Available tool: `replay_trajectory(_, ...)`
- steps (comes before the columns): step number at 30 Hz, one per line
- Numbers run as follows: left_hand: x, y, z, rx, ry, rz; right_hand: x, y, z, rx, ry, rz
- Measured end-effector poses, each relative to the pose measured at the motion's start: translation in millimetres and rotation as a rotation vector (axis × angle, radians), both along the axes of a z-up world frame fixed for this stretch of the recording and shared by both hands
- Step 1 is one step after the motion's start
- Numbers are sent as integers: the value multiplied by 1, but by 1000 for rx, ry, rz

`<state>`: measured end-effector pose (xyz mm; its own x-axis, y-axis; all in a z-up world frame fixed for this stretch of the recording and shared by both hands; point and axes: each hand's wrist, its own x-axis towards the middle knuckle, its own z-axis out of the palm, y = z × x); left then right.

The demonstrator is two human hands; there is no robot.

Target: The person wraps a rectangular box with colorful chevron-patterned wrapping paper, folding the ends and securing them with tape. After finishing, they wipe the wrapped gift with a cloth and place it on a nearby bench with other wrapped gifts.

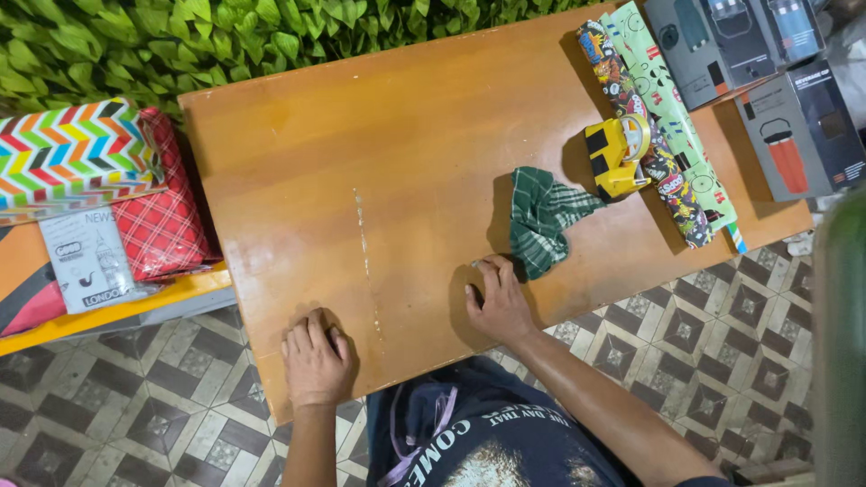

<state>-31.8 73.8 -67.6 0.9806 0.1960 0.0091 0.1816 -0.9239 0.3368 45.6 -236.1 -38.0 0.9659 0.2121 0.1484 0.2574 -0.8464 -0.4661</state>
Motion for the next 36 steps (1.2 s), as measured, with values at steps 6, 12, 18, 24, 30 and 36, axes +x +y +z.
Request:
replay_trajectory(6, -2, -2, -1, -12, -23, -4, 4, -5, -6, 14, 13, 8)
replay_trajectory(12, -2, 0, -14, 24, 1, 11, 5, -1, -8, -9, 47, -12)
replay_trajectory(18, -1, -20, -23, 115, 4, 110, 10, -14, -7, 63, 51, 73)
replay_trajectory(24, -4, -70, -21, 16, -19, 272, 22, -61, 20, 105, 307, 309)
replay_trajectory(30, 4, -142, -15, -9, -14, 279, 22, -119, 50, 159, 553, 341)
replay_trajectory(36, 7, -155, -4, 5, -2, 332, 16, -185, 44, 178, 578, 90)
